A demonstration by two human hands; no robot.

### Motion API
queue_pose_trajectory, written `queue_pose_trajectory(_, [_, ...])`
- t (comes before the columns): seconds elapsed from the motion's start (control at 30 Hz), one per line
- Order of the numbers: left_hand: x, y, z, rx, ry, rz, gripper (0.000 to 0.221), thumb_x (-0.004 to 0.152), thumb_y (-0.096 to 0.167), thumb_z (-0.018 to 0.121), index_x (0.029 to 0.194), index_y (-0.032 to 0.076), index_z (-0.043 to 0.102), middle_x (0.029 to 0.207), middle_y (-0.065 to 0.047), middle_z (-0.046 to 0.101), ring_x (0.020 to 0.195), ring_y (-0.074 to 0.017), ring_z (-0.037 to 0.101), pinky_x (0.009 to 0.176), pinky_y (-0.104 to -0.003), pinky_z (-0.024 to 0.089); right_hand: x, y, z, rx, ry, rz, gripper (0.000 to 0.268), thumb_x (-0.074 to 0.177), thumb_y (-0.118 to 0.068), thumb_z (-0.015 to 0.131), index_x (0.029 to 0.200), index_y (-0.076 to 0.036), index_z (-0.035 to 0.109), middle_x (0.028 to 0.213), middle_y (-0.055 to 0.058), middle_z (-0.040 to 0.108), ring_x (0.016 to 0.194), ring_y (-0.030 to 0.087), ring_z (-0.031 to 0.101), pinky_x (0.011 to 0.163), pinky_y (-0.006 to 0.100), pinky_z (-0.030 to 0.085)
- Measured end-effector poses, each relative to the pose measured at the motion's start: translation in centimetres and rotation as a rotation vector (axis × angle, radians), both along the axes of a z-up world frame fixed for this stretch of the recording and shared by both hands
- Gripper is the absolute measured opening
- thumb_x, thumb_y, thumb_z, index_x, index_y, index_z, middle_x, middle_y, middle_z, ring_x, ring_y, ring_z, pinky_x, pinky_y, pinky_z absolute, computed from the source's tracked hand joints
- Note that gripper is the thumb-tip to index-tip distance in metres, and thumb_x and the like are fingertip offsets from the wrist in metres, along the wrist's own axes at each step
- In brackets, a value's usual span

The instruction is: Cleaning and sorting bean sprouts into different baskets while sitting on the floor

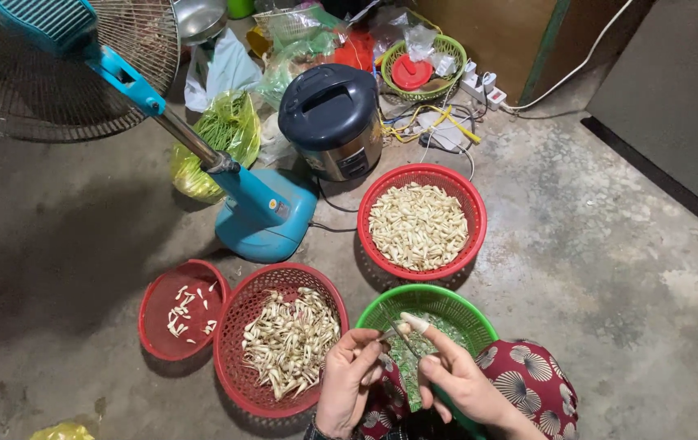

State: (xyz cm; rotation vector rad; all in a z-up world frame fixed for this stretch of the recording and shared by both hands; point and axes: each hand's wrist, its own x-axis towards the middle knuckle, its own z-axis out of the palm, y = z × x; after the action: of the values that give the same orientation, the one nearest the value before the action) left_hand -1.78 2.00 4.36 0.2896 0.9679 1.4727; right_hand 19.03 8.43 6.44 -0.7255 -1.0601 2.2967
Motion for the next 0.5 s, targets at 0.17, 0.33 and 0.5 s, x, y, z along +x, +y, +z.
queue_pose_trajectory(0.17, [0.7, -0.2, -1.9, 0.017, 0.069, 0.087, 0.015, 0.091, -0.01, 0.068, 0.103, -0.003, 0.067, 0.092, -0.013, 0.071, 0.056, -0.0064, 0.044, 0.048, -0.018, 0.033, -0.6, -0.7, -0.2, 0.175, -0.065, 0.023, 0.084, 0.098, -0.006, 0.053, 0.166, -0.024, 0.006, 0.064, 0.009, 0.068, 0.049, 0.013, 0.062, 0.036, 0.021, 0.043])
queue_pose_trajectory(0.33, [1.5, -0.2, -1.1, 0.058, 0.184, 0.118, 0.022, 0.089, -0.016, 0.064, 0.107, -0.005, 0.071, 0.096, -0.014, 0.073, 0.077, -0.0148, 0.06, 0.07, -0.025, 0.048, -0.9, -0.9, 0.1, 0.236, -0.089, 0.046, 0.096, 0.097, -0.006, 0.054, 0.164, -0.028, -0.011, 0.072, 0.011, 0.071, 0.05, 0.013, 0.06, 0.035, 0.021, 0.044])
queue_pose_trajectory(0.5, [1.7, -0.4, -1.6, 0.082, 0.132, 0.141, 0.019, 0.089, -0.015, 0.067, 0.106, -0.006, 0.068, 0.101, -0.017, 0.074, 0.081, -0.0165, 0.064, 0.072, -0.026, 0.05, -1.0, -0.8, 0.1, 0.196, -0.063, 0.032, 0.094, 0.099, -0.012, 0.057, 0.164, -0.028, -0.009, 0.071, 0.01, 0.068, 0.052, 0.012, 0.063, 0.034, 0.02, 0.045])
